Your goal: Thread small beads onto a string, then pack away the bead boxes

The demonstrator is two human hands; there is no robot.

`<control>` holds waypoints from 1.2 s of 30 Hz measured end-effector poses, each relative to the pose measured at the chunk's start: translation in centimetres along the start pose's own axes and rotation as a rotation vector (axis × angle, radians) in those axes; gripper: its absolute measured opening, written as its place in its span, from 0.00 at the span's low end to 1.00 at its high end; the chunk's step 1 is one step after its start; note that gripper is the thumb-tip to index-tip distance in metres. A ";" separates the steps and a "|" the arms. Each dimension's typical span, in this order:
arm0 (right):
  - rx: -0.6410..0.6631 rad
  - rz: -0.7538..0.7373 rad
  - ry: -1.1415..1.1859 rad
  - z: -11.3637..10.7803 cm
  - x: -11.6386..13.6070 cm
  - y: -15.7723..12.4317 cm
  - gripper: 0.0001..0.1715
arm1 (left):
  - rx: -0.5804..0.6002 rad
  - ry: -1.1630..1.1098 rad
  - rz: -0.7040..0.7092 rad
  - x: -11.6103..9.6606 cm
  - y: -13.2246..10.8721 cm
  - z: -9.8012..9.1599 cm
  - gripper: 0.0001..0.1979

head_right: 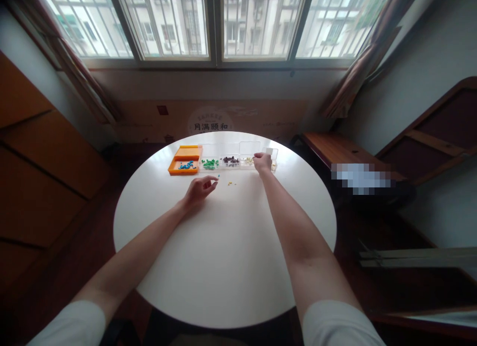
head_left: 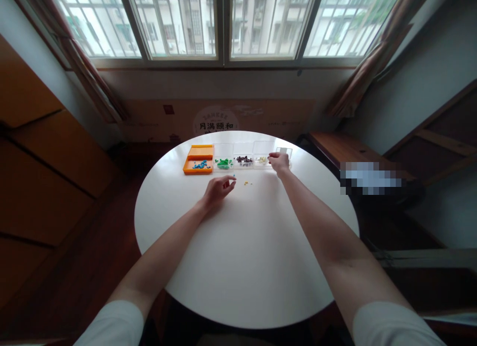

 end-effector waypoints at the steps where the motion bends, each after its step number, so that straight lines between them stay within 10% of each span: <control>1: -0.008 0.034 0.008 -0.3 -0.6 -0.2 0.14 | 0.005 0.002 0.002 -0.1 0.0 0.0 0.11; 15: 0.399 -0.406 -0.051 1.6 3.0 -11.0 0.10 | 0.019 0.047 0.032 -0.4 -0.1 0.2 0.11; 36: 0.415 -0.450 -0.075 1.3 3.3 -12.0 0.07 | 0.042 0.052 0.031 -0.4 0.0 0.5 0.11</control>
Point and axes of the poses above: each hand's wrist, its own y-axis towards the middle knuckle, its own z-axis out of the palm, x = y × z, the point moved 6 cm from there along y, towards the middle knuckle, and after that the axes turned 1 degree about -z, right-handed, at the moved point
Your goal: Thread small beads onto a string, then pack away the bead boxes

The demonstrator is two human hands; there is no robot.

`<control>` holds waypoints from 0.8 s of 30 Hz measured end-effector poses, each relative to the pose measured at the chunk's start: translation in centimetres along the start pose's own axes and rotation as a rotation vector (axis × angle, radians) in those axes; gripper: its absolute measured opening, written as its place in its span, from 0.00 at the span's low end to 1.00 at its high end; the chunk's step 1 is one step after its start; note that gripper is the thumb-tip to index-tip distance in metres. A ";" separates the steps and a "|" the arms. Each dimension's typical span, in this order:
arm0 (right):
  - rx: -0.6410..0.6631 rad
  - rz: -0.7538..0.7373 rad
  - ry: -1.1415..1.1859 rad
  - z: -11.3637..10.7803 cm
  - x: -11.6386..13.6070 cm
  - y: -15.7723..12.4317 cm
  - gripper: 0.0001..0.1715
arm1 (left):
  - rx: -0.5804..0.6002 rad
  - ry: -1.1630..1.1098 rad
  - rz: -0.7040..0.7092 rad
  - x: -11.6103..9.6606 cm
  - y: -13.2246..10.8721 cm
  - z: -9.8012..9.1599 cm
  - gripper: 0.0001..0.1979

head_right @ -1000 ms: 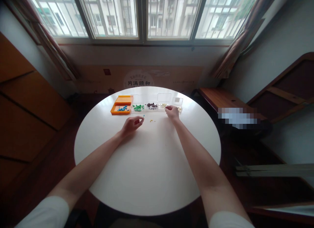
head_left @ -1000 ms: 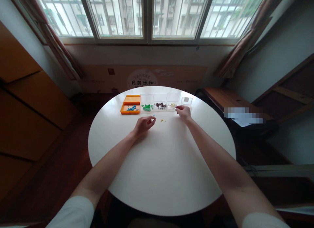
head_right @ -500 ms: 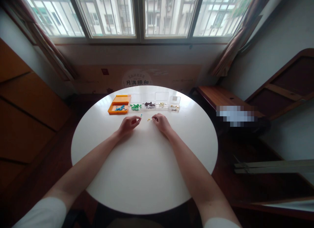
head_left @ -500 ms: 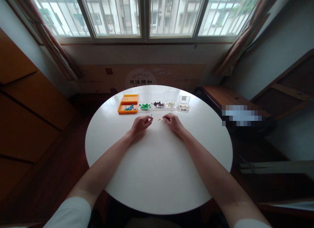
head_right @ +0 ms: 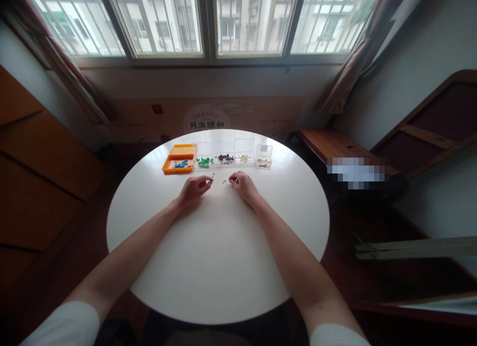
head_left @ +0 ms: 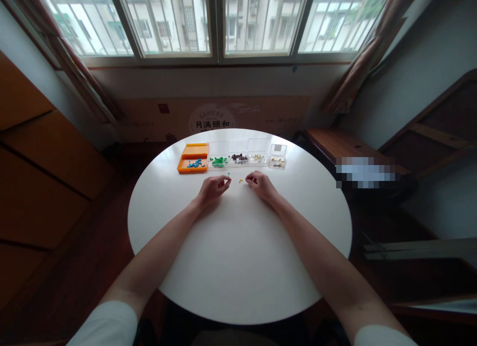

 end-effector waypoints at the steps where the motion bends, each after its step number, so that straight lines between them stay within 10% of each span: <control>1: -0.009 0.018 0.062 -0.1 0.2 0.1 0.07 | 0.000 0.000 0.000 0.0 0.0 0.0 0.11; 13: 0.084 0.385 0.916 3.3 2.3 -1.0 0.21 | 0.038 -0.034 0.028 -0.3 -0.1 0.1 0.16; 24: 0.140 0.413 0.942 3.9 3.0 -1.5 0.20 | 0.028 -0.021 0.050 -0.5 -0.1 0.0 0.18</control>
Point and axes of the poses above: each hand's wrist, its own y-axis towards the middle knuckle, its own z-axis out of the palm, x = y × z, the point moved 6 cm from there along y, towards the middle knuckle, and after that the axes turned 1 degree about -z, right-handed, at the moved point
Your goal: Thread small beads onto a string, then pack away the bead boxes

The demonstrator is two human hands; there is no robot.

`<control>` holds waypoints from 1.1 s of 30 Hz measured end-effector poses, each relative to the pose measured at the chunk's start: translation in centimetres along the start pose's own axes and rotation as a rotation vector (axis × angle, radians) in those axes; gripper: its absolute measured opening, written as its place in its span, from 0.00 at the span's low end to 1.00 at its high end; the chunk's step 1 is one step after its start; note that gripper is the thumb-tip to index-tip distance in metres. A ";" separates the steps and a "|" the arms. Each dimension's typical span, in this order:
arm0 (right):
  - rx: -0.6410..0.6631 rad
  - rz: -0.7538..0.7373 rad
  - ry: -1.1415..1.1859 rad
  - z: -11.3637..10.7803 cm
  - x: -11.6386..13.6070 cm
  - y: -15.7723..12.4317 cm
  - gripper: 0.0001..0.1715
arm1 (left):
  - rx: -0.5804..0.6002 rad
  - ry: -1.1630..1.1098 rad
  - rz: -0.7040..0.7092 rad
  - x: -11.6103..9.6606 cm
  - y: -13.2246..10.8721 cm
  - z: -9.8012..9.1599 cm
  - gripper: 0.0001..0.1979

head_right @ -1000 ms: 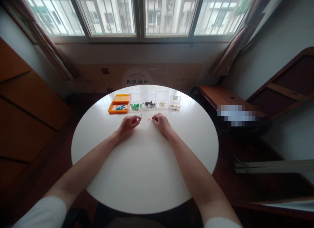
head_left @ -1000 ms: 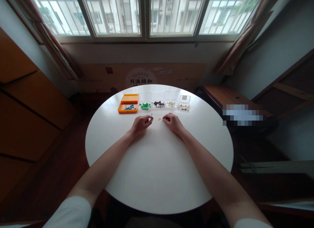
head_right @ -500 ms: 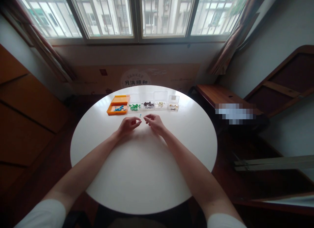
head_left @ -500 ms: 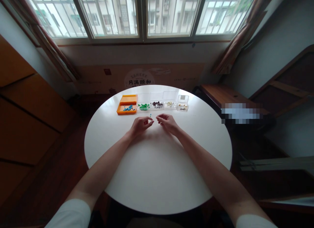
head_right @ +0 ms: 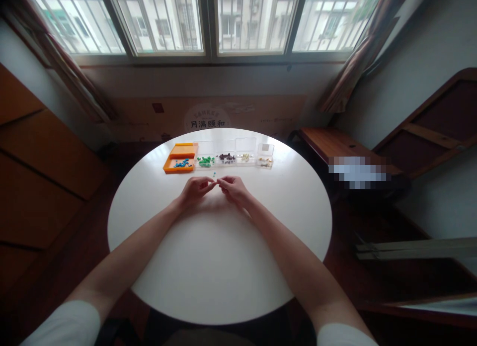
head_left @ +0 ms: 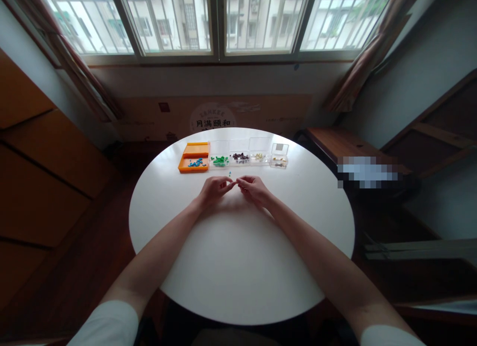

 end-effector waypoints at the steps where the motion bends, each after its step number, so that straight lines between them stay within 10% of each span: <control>1: -0.002 -0.001 -0.007 0.0 0.1 0.0 0.20 | 0.000 0.001 0.000 0.0 0.0 0.0 0.18; 33: 0.035 -0.039 -0.026 -0.2 -0.2 0.3 0.18 | 0.023 0.015 -0.014 -0.2 0.0 -0.1 0.18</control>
Point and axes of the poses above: each hand's wrist, its own y-axis towards the middle knuckle, its own z-axis out of the palm, x = y × z, the point moved 6 cm from there along y, towards the middle knuckle, and after that the axes turned 1 degree about -z, right-handed, at the moved point
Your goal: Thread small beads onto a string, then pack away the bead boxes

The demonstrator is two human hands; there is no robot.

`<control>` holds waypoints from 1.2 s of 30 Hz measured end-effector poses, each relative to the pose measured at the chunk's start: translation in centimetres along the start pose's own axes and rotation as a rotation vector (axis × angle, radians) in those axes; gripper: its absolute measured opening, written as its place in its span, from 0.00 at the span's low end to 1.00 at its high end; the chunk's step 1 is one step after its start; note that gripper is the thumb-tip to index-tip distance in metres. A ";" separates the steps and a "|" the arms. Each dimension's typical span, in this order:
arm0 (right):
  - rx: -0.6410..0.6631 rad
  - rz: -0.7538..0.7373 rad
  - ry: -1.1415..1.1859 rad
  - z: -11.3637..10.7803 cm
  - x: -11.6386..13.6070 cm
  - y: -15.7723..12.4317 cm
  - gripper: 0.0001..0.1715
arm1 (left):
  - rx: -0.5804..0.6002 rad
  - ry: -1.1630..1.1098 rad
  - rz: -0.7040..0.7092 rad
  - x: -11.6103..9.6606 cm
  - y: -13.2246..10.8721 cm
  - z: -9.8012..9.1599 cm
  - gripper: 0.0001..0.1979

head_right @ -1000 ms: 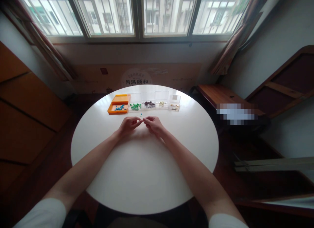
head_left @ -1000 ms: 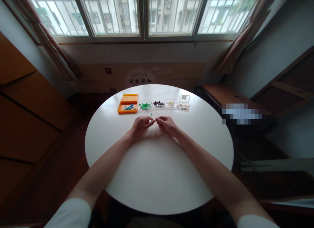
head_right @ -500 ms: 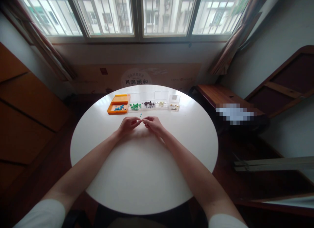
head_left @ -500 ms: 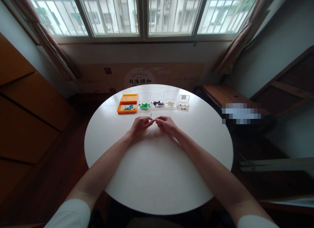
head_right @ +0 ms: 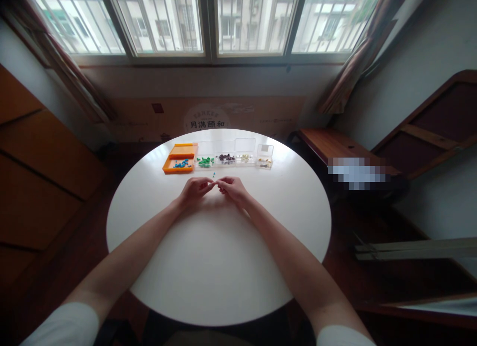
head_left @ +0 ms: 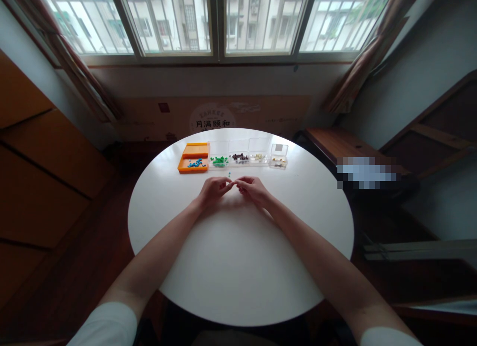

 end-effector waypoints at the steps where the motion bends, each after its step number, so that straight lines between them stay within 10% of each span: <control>1: 0.002 -0.001 0.001 0.0 0.0 0.0 0.18 | 0.001 0.001 -0.001 0.0 0.0 0.0 0.18; 36: -0.003 0.003 -0.024 0.0 0.2 0.0 0.17 | 0.017 0.016 -0.007 -0.2 0.0 0.0 0.19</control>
Point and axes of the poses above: each hand's wrist, its own y-axis towards the middle knuckle, its own z-axis out of the palm, x = y × z, the point moved 6 cm from there along y, towards the middle knuckle, and after that the axes turned 1 degree about -z, right-handed, at the moved point
